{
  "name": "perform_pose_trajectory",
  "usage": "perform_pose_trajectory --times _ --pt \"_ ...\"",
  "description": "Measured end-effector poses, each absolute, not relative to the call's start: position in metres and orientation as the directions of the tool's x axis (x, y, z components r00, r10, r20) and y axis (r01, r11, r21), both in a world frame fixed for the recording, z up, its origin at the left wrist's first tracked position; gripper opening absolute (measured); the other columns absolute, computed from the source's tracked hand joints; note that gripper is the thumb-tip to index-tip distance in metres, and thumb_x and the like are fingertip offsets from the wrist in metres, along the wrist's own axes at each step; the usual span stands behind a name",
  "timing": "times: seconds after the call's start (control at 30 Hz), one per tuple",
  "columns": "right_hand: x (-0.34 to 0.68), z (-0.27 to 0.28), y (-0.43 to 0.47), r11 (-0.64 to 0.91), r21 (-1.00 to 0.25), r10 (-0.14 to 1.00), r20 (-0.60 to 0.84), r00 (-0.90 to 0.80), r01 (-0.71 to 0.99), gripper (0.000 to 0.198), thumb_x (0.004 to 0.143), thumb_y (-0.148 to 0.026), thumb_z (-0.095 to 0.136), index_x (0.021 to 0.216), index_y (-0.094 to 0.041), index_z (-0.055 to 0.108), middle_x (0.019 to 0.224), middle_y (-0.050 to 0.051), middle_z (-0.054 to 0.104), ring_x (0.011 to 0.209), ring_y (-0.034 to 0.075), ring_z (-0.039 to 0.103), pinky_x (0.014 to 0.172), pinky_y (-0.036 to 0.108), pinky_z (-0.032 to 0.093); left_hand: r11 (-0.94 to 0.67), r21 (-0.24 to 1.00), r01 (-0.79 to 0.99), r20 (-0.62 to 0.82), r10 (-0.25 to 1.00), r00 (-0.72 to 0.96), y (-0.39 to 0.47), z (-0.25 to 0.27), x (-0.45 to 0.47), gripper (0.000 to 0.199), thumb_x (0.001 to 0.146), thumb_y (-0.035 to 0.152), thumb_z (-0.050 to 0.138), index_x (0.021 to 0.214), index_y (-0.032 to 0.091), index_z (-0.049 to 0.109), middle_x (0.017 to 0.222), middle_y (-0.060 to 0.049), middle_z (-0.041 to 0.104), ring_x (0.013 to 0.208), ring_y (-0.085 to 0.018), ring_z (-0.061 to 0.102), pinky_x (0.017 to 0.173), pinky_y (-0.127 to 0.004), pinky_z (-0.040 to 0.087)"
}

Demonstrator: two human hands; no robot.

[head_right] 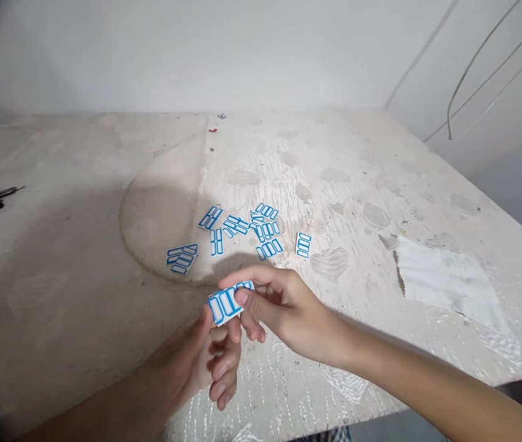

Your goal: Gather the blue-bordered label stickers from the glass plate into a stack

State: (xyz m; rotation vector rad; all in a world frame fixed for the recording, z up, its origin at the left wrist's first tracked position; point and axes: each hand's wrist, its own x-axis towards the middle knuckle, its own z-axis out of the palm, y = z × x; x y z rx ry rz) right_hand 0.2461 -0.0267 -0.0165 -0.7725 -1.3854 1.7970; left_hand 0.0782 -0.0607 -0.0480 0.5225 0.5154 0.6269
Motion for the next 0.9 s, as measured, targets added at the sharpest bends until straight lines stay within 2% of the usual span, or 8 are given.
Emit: perform_pose_trajectory --times 0.23,0.3,0.37,0.5,0.63,0.77,0.9 --pt "0.247 -0.017 -0.028 -0.164 -0.981 0.822 -0.076 -0.564 -0.108 0.019 0.095 -0.022 0.043 0.106 -0.015 0.056 0.063 -0.001 0.050 0.053 0.008 0.048 0.047 0.021 0.035 0.709 0.578 -0.405 -0.315 0.651 0.691 -0.059 -0.048 0.079 0.051 0.080 0.063 0.044 0.079 0.014 0.059 0.051 0.002 0.050 0.039 -0.008 0.046 0.044 -0.020 0.043" --pt "0.249 -0.014 -0.029 -0.154 -0.986 0.793 -0.081 -0.603 -0.070 0.019 0.096 -0.022 0.040 0.105 -0.016 0.055 0.063 -0.002 0.048 0.056 0.008 0.048 0.049 0.021 0.036 0.754 0.536 -0.381 -0.331 0.602 0.726 -0.058 -0.048 0.079 0.060 0.076 0.070 0.043 0.081 0.013 0.060 0.052 -0.001 0.054 0.039 -0.009 0.048 0.043 -0.022 0.044" --pt "0.250 -0.008 -0.030 -0.076 -0.997 0.758 -0.067 -0.649 0.014 0.020 0.097 -0.019 0.036 0.101 -0.017 0.055 0.067 -0.001 0.047 0.060 0.008 0.048 0.054 0.022 0.039 0.789 0.506 -0.349 -0.338 0.553 0.761 -0.057 -0.047 0.078 0.066 0.072 0.074 0.044 0.082 0.011 0.061 0.055 -0.004 0.057 0.042 -0.011 0.050 0.045 -0.025 0.046" --pt "0.253 0.002 -0.033 0.153 -0.962 0.732 -0.042 -0.680 0.225 0.018 0.095 -0.013 0.035 0.098 -0.019 0.052 0.085 0.002 0.052 0.072 0.010 0.049 0.066 0.025 0.044 0.761 0.535 -0.367 -0.307 0.580 0.755 -0.057 -0.044 0.078 0.052 0.080 0.060 0.049 0.087 0.010 0.061 0.062 -0.004 0.058 0.049 -0.009 0.053 0.055 -0.027 0.050" --pt "0.255 0.006 -0.035 0.172 -0.929 0.760 -0.088 -0.644 0.329 0.016 0.095 -0.015 0.034 0.108 -0.022 0.040 0.095 0.003 0.050 0.076 0.010 0.050 0.065 0.025 0.045 0.745 0.540 -0.392 -0.252 0.587 0.769 -0.058 -0.043 0.079 0.041 0.084 0.051 0.051 0.079 0.011 0.058 0.063 -0.003 0.057 0.049 -0.008 0.053 0.056 -0.027 0.051" --pt "0.256 0.007 -0.035 0.159 -0.924 0.753 -0.115 -0.648 0.348 0.024 0.095 -0.016 0.033 0.117 -0.025 0.036 0.095 0.003 0.050 0.080 0.012 0.051 0.071 0.029 0.047 0.762 0.523 -0.382 -0.232 0.559 0.796 -0.057 -0.042 0.079 0.036 0.085 0.047 0.051 0.088 0.012 0.058 0.063 -0.003 0.057 0.052 -0.008 0.054 0.059 -0.029 0.052" --pt "0.255 0.004 -0.035 0.078 -0.965 0.767 -0.102 -0.633 0.250 0.029 0.095 -0.014 0.032 0.120 -0.025 0.039 0.095 0.003 0.050 0.077 0.011 0.053 0.072 0.029 0.049 0.771 0.500 -0.395 -0.235 0.560 0.794 -0.057 -0.040 0.077 0.037 0.085 0.047 0.051 0.093 0.012 0.060 0.066 -0.004 0.059 0.053 -0.009 0.055 0.060 -0.030 0.051"
